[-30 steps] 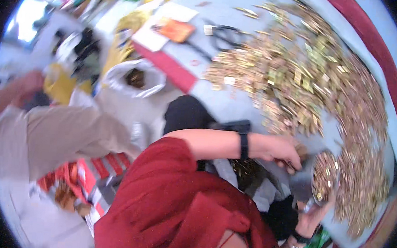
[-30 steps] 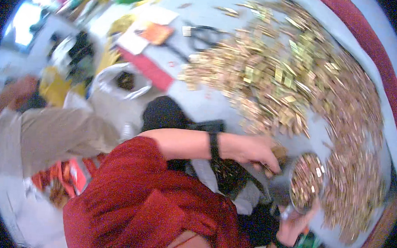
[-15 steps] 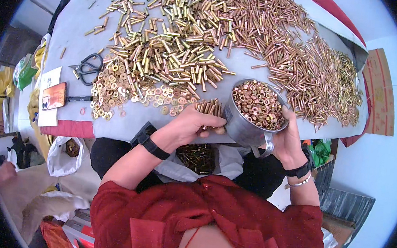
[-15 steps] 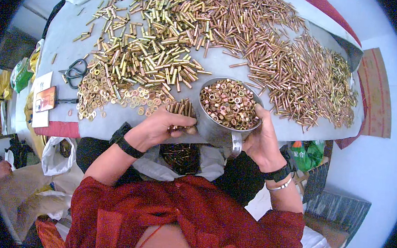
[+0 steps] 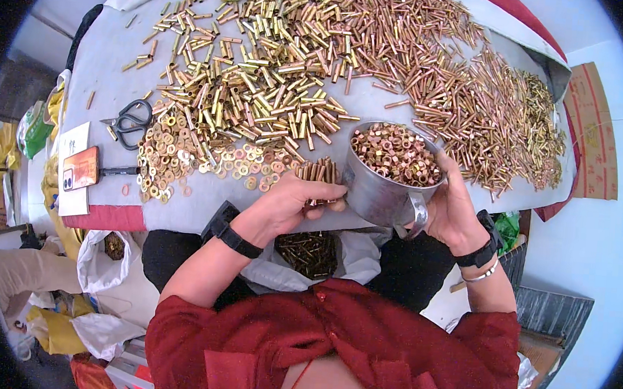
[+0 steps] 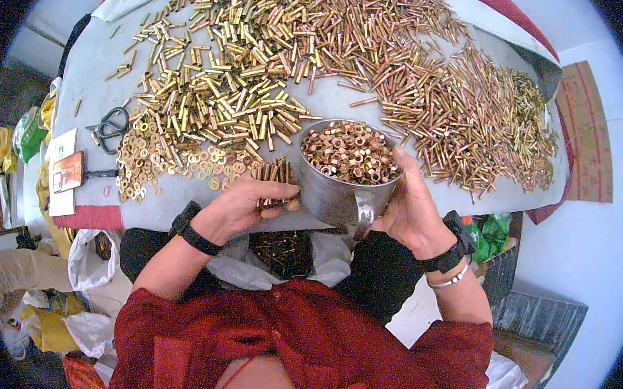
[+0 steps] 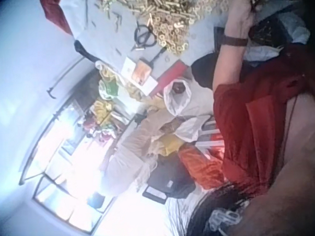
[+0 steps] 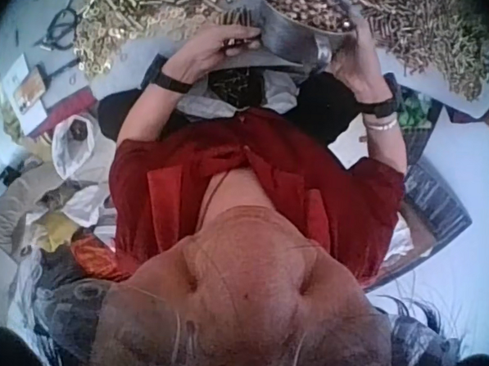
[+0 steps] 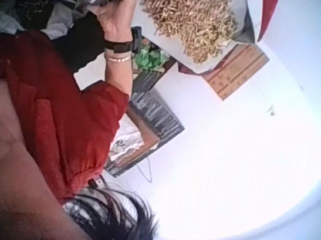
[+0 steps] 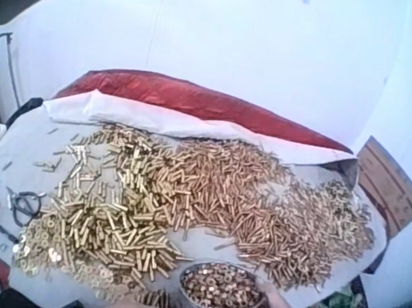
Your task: Counting out and bundling small metal pins using rubber bands.
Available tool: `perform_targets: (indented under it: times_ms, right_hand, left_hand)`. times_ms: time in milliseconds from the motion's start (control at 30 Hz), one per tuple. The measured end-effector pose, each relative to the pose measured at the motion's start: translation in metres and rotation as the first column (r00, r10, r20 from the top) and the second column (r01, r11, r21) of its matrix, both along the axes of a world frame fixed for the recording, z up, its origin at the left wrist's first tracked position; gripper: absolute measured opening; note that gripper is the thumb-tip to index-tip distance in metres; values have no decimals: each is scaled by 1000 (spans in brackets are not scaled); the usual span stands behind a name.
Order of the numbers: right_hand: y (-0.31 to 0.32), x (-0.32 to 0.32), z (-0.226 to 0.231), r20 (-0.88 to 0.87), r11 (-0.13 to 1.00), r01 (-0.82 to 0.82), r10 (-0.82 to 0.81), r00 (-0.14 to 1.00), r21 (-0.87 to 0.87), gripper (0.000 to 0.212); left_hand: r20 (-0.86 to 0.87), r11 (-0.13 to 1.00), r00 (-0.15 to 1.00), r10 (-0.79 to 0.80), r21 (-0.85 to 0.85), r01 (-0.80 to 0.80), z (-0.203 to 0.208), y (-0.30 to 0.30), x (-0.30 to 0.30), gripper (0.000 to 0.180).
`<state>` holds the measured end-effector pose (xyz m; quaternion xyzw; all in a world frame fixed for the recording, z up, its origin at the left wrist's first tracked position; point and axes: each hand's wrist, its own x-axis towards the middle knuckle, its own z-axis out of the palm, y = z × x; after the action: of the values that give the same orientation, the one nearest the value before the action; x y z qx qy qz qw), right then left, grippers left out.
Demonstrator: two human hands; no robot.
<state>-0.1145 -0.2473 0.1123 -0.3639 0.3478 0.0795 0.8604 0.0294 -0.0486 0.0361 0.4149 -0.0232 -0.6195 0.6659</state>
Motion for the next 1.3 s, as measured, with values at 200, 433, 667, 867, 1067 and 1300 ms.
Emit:
perform_targets:
  times_ms: [200, 433, 667, 867, 1067, 1300]
  right_hand:
    - [-1, 3, 1, -15, 1000, 14, -14, 1000, 5, 68]
    - [-6, 7, 4, -37, 999, -20, 21, 999, 42, 78]
    - [-15, 10, 2, -68, 997, -61, 65, 996, 55, 85]
    - [-11, 20, 13, -94, 998, 13, -8, 996, 58, 83]
    - [-28, 25, 13, -139, 989, -113, 126, 982, 94, 82]
    - [-33, 33, 12, -208, 992, -89, 106, 972, 91, 79]
  left_hand:
    - [-8, 1000, 1000, -11, 10, 11, -1, 1, 1, 10]
    - [-63, 1000, 998, -23, -15, 22, -3, 2, 3, 13]
    - [-99, 1000, 995, -17, -7, 16, -3, 2, 4, 13]
    - [-144, 1000, 989, 5, -24, -8, -5, 0, 5, 13]
    - [-133, 996, 989, 57, 81, -47, -5, -2, 4, 13]
    - [-127, 1000, 992, 16, 28, -13, -6, 0, 4, 10]
